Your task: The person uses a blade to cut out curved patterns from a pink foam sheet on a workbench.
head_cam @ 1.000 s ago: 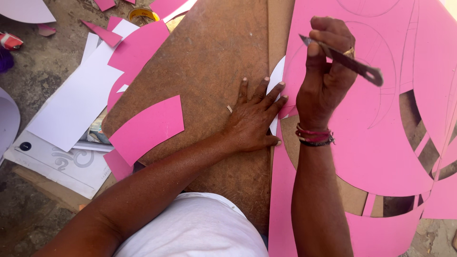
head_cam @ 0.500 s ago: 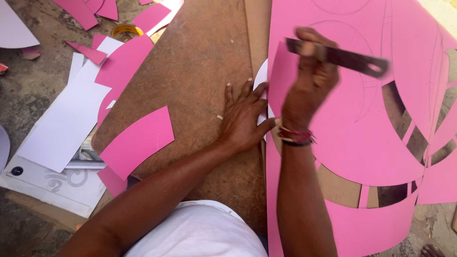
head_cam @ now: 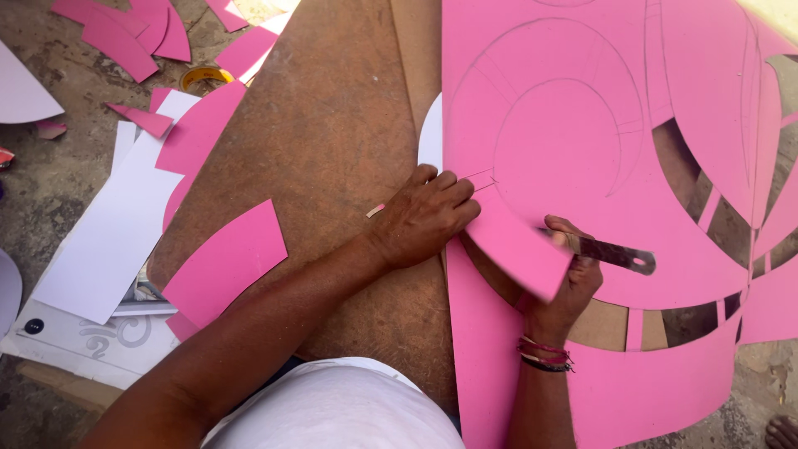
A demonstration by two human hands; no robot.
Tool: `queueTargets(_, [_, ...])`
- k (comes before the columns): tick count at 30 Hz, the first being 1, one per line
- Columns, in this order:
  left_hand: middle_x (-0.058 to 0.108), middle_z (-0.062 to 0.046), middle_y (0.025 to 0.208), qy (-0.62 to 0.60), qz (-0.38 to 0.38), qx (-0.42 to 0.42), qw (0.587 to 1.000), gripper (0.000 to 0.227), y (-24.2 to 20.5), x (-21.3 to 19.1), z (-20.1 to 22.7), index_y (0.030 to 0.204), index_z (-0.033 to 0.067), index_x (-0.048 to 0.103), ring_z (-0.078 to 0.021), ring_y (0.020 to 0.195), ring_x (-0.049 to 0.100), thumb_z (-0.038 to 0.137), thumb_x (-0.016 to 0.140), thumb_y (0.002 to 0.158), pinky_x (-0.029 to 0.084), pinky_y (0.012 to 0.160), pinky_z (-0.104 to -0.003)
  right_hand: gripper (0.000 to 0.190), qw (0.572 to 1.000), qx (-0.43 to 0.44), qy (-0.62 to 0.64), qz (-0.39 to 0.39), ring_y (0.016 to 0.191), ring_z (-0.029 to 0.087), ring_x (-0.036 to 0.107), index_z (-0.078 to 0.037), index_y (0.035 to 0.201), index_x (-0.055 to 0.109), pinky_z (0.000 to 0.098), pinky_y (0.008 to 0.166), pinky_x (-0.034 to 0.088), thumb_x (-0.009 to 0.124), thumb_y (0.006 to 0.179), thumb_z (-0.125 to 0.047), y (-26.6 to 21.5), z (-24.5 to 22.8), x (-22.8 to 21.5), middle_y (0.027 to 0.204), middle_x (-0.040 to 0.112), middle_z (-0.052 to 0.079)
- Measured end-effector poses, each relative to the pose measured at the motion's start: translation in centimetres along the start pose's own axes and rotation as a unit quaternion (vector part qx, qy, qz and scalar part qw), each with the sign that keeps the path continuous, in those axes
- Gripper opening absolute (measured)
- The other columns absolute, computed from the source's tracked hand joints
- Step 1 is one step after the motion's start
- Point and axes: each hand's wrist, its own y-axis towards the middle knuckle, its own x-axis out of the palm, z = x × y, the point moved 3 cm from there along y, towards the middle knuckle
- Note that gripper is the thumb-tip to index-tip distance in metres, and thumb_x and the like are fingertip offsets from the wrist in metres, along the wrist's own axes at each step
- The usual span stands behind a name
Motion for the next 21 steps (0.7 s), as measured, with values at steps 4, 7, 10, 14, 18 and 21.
queueTargets(4, [0.063,-0.005,0.098,0.034,0.101,0.046,0.993,0.003,-0.1,-0.2,0.6,0.093,0.0075,0.066,-0.0183,0.088,0.06,0.008,0.066,0.096,0.051,0.077,-0.037,0.02,0.998,0.017,-0.013,0.054,0.098,0.011,0.064,-0.001,0.119,0.069,0.0256,0.089,0.056,0.066,0.11,-0.019,0.1,0.1,0.0,0.112,0.072,0.005])
queueTargets(7, [0.064,-0.007,0.094,-0.074,0.113,-0.005,0.991,0.005,0.2,-0.7,-0.3,0.096,0.0061,0.067,-0.02,0.087,0.062,0.009,0.068,0.093,0.053,0.074,-0.038,0.019,0.999,-0.003,-0.015,0.052,0.103,0.011,0.065,-0.001,0.119,0.069,0.0256,0.094,0.056,0.066,0.111,-0.018,0.1,0.3,0.3,0.114,0.072,0.006])
queueTargets(10, [0.067,-0.007,0.083,-0.255,0.102,-0.145,0.951,0.008,0.3,-1.1,-1.4,0.098,0.005,0.07,-0.0208,0.077,0.065,0.01,0.069,0.093,0.054,0.068,-0.038,0.018,0.998,0.01,-0.024,0.055,0.101,0.012,0.067,-0.002,0.117,0.069,0.0271,0.093,0.059,0.065,0.109,-0.018,0.0,0.6,0.3,0.112,0.072,0.006])
queueTargets(14, [0.074,-0.009,0.078,-0.349,0.144,-0.262,0.888,0.013,0.9,-1.3,-2.4,0.097,0.0026,0.074,-0.0208,0.067,0.072,0.014,0.07,0.092,0.057,0.062,-0.038,0.02,0.994,0.01,-0.1,0.039,0.098,0.013,0.064,-0.001,0.118,0.072,0.0285,0.088,0.055,0.063,0.109,-0.017,-0.2,2.0,0.4,0.107,0.071,0.006])
queueTargets(18, [0.075,-0.011,0.074,-0.27,0.033,-0.333,0.903,0.016,1.6,-2.0,-3.5,0.099,0.008,0.075,-0.0256,0.067,0.072,0.022,0.071,0.092,0.055,0.066,-0.045,0.019,0.982,-0.074,-0.174,-0.028,0.108,0.015,0.067,0.0,0.116,0.071,0.0311,0.1,0.054,0.061,0.111,-0.016,-0.7,1.8,0.8,0.114,0.073,0.007])
queueTargets(21, [0.075,-0.012,0.077,-0.222,0.056,-0.313,0.922,0.018,2.6,-2.7,-4.1,0.1,0.0108,0.076,-0.0285,0.072,0.074,0.024,0.074,0.089,0.056,0.071,-0.048,0.02,0.99,-0.032,-0.139,-0.022,0.104,0.013,0.066,-0.001,0.118,0.071,0.029,0.096,0.057,0.061,0.112,-0.018,-0.4,1.6,0.8,0.111,0.071,0.005])
